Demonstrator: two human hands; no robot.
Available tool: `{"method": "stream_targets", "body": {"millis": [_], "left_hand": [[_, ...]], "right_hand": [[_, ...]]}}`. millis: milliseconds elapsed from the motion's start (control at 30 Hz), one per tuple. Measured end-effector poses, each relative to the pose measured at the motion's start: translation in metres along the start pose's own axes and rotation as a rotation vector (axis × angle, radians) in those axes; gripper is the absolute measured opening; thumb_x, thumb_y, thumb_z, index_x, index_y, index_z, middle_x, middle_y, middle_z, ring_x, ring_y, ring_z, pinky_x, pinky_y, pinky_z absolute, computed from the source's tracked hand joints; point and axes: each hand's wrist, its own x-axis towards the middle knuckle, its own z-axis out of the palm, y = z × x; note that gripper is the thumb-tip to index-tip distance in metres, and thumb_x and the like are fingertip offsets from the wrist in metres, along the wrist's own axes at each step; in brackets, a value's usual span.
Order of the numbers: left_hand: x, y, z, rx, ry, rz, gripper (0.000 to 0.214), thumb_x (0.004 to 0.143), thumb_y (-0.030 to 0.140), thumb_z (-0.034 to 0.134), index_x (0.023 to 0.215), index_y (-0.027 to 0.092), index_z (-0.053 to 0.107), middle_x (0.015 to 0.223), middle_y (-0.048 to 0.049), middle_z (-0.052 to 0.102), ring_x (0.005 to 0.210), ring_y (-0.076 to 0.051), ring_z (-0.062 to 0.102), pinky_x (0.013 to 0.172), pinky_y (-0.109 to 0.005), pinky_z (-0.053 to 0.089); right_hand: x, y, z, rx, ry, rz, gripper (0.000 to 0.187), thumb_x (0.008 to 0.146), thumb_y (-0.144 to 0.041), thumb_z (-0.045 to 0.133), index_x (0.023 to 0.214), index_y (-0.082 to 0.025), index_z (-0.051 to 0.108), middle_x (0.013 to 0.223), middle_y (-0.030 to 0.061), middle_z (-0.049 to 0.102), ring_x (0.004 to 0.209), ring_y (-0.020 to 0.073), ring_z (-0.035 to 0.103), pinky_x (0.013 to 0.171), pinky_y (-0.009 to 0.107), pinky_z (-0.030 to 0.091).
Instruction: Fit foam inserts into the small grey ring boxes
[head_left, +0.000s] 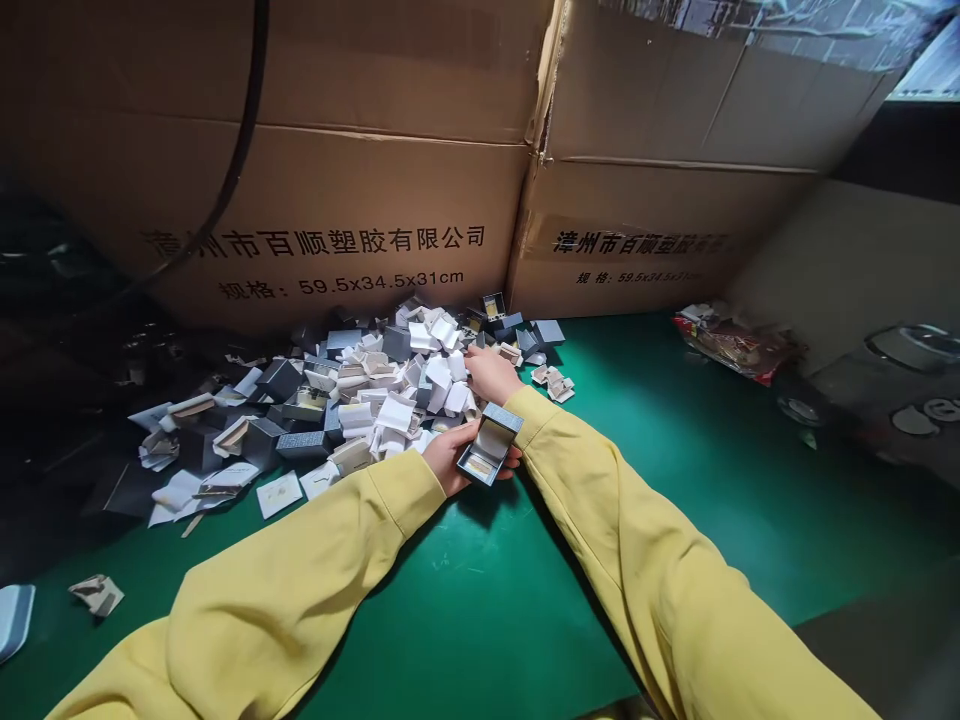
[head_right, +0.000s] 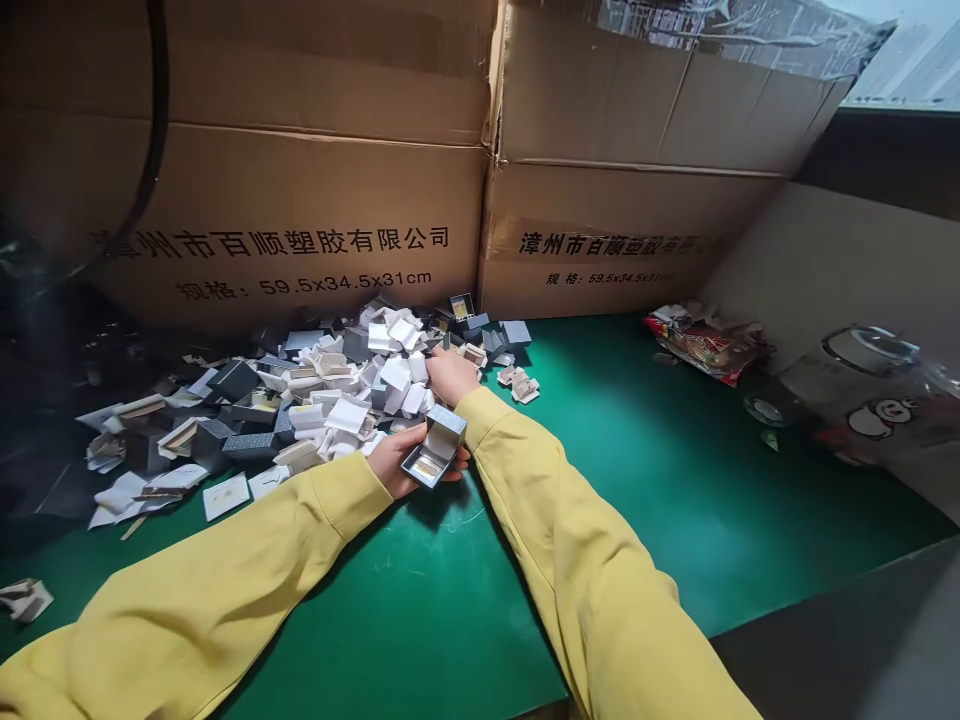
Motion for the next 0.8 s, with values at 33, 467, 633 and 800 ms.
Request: {"method": "stream_targets", "body": {"millis": [33,467,633,800], "left_hand": [[0.0,0.0,0.001,-0.012,0.014,-0.002,0.033,0.088,0.028,0.036,0.103,0.008,0.056,0.081,-0.0178,0.069,0.076,-0.027,0.067,0.07,-0.042,0.051],[0.009,0.007,-0.001,-0.159,0.233,0.067,0.039,0.09,0.027,0.037,0.12,0.005,0.048,0.099,-0.0207,0.065,0.088,-0.026,0.065,0.069,-0.037,0.055],[0.009,0.005,-0.002,-0.139,0.217,0.082,0.04,0.089,0.026,0.041,0.121,0.003,0.046,0.099,-0.0225,0.065,0.089,-0.028,0.065,0.075,-0.042,0.054],[0.006,0.007,0.002,-0.106,0.169,0.029,0.037,0.088,0.027,0.043,0.117,0.004,0.05,0.098,-0.022,0.065,0.089,-0.03,0.065,0.071,-0.043,0.054]], "right_hand": [[-0.002,0.003,0.0,0.021,0.005,0.003,0.018,0.079,-0.016,0.052,0.089,-0.017,0.066,0.102,0.0118,0.061,0.087,0.0229,0.06,0.067,0.029,0.045],[-0.074,0.049,0.006,1.218,0.541,0.333,0.033,0.074,-0.046,0.056,0.09,-0.018,0.065,0.081,0.0025,0.067,0.058,0.0128,0.058,0.061,0.029,0.052],[-0.105,0.048,0.011,1.453,0.504,0.358,0.032,0.067,-0.049,0.064,0.079,-0.02,0.069,0.088,0.005,0.068,0.079,0.0204,0.064,0.074,0.038,0.055],[-0.114,0.031,0.002,1.348,0.512,0.28,0.028,0.06,-0.04,0.072,0.082,-0.022,0.069,0.096,0.0048,0.067,0.092,0.021,0.061,0.082,0.037,0.052]]}}
